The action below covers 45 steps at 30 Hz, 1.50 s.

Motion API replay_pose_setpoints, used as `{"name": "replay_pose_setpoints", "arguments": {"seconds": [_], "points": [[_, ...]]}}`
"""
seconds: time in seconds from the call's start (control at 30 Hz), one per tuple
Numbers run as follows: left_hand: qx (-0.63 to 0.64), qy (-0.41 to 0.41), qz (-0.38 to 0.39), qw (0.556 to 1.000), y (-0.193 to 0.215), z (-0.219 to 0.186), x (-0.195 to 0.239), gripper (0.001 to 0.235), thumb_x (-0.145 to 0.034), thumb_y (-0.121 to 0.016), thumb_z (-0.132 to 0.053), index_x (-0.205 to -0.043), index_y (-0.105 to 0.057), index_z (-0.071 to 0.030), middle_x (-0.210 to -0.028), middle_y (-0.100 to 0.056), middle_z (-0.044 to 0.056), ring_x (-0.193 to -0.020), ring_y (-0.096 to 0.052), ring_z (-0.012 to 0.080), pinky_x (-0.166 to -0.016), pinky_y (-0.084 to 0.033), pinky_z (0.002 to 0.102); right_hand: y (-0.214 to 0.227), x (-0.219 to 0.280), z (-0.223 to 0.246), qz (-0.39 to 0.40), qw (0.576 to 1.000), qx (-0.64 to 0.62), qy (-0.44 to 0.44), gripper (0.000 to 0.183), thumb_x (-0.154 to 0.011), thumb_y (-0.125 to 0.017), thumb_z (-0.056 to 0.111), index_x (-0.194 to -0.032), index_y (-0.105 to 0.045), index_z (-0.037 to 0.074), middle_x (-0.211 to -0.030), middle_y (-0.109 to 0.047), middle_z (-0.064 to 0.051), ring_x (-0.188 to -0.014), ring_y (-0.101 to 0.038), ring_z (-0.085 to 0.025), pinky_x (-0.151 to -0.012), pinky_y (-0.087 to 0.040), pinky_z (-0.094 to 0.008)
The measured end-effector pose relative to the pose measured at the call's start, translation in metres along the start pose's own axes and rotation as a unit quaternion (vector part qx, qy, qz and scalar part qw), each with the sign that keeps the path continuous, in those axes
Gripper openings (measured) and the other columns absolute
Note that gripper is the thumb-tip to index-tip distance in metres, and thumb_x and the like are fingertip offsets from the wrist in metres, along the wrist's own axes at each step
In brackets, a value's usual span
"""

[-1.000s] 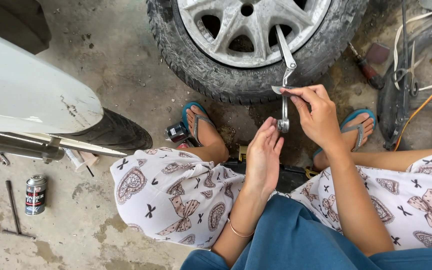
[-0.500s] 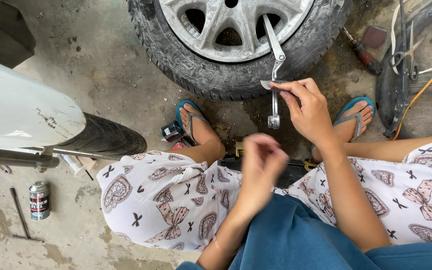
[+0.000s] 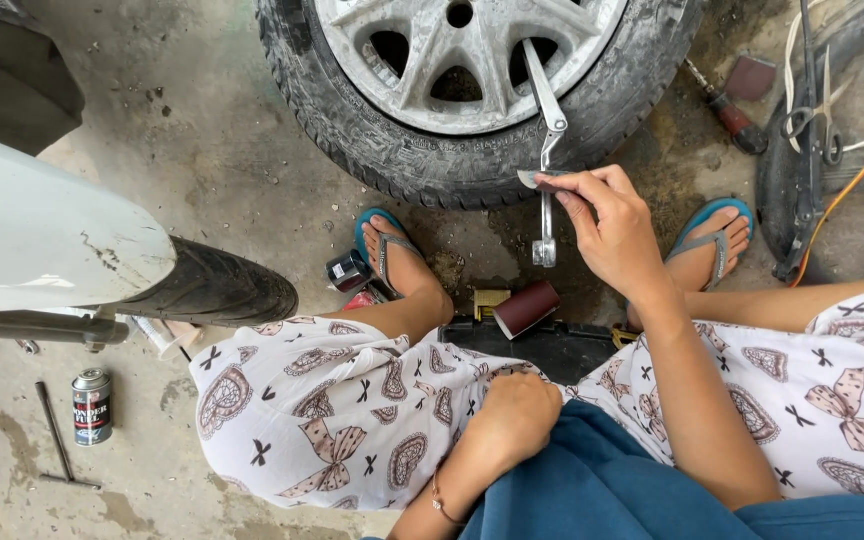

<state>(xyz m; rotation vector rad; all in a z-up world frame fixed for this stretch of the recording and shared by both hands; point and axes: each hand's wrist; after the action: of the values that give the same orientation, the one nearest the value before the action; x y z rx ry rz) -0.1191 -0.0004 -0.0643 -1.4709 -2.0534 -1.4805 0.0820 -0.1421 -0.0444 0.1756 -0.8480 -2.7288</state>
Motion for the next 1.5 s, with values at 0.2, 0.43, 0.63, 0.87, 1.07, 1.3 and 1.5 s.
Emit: {"name": "replay_pose_setpoints", "arguments": {"seconds": [0.2, 0.43, 0.63, 0.87, 1.07, 1.3, 1.5], "points": [[0.022, 0.003, -0.106, 0.994, 0.092, -0.003, 0.034, 0.010, -0.069, -0.070, -0.014, -0.077, -0.075, -0.015, -0.074, -0.071, 0.011, -0.068, -0.069, 0.0332, -0.064, -0.051, 0.047, -0.001, 0.000, -0.002, -0.001, 1.000, 0.001, 0.006, 0.027, -0.107, -0.058, 0.003, -0.131, -0.070, 0.008, -0.110, -0.061, -0.014, -0.100, -0.061, -0.025, -0.089, -0.053, -0.038], [0.177, -0.132, 0.075, 0.972, 0.126, -0.001, 0.061, 0.046, -0.071, -0.052, -0.005, -0.106, -0.077, -0.022, -0.089, -0.077, 0.006, -0.089, -0.069, 0.0360, -0.081, -0.048, 0.050, -0.001, 0.001, -0.001, 0.003, 1.000, 0.004, -0.001, 0.028, -0.108, -0.057, 0.003, -0.132, -0.069, 0.007, -0.109, -0.060, -0.014, -0.097, -0.060, -0.025, -0.083, -0.051, -0.037], [0.349, -0.046, -0.285, 0.891, 0.167, -0.006, 0.057, 0.021, -0.093, -0.062, -0.007, -0.113, -0.068, -0.012, -0.113, -0.072, 0.006, -0.104, -0.070, 0.0254, -0.092, -0.050, 0.036, 0.000, 0.001, 0.006, -0.004, 1.000, 0.007, 0.014, 0.029, -0.106, -0.058, 0.003, -0.131, -0.070, 0.008, -0.109, -0.058, -0.014, -0.098, -0.062, -0.025, -0.090, -0.053, -0.038], [0.538, 0.045, -0.286, 0.791, 0.157, -0.004, 0.031, 0.086, -0.099, -0.054, -0.021, -0.156, 0.007, 0.003, -0.167, -0.006, 0.025, -0.155, -0.013, 0.0346, -0.123, -0.018, 0.044, 0.006, 0.024, 0.021, 0.008, 0.999, 0.033, 0.009, 0.026, -0.102, -0.060, 0.010, -0.124, -0.075, 0.014, -0.104, -0.057, -0.010, -0.099, -0.060, -0.025, -0.089, -0.046, -0.040], [0.646, 0.039, -0.220, 0.730, 0.144, -0.004, 0.019, 0.094, -0.096, -0.054, -0.035, -0.158, 0.010, -0.006, -0.167, -0.005, 0.021, -0.154, -0.017, 0.0337, -0.124, -0.021, 0.041, -0.007, 0.003, 0.009, -0.016, 0.985, 0.169, 0.041, 0.024, -0.101, -0.062, 0.013, -0.119, -0.077, 0.018, -0.103, -0.065, -0.007, -0.105, -0.060, -0.022, -0.082, -0.040, -0.040], [0.672, 0.014, -0.224, 0.706, 0.143, -0.001, 0.021, 0.093, -0.096, -0.054, -0.036, -0.158, 0.011, -0.009, -0.168, 0.005, 0.016, -0.156, -0.008, 0.0304, -0.125, -0.020, 0.040, -0.001, -0.015, 0.011, 0.054, 0.991, 0.113, -0.035, 0.029, -0.104, -0.055, 0.019, -0.127, -0.073, 0.017, -0.111, -0.059, -0.009, -0.108, -0.059, -0.027, -0.094, -0.040, -0.043], [0.695, 0.027, -0.199, 0.691, 0.153, 0.001, 0.026, 0.095, -0.096, -0.052, -0.042, -0.158, 0.011, -0.009, -0.168, 0.007, 0.015, -0.157, -0.005, 0.0268, -0.126, -0.020, 0.039, 0.005, 0.012, 0.021, 0.100, 0.986, 0.116, -0.063, 0.030, -0.103, -0.051, 0.027, -0.122, -0.073, 0.019, -0.113, -0.062, -0.003, -0.100, -0.064, -0.024, -0.094, -0.044, -0.042]]}}
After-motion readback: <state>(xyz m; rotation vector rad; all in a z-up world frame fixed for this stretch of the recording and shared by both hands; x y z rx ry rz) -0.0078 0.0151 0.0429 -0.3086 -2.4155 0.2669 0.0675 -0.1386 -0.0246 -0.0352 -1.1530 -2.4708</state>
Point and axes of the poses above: each hand's wrist, its own x-axis away from the middle knuckle, its own y-axis out of the back of the hand, z = x × y
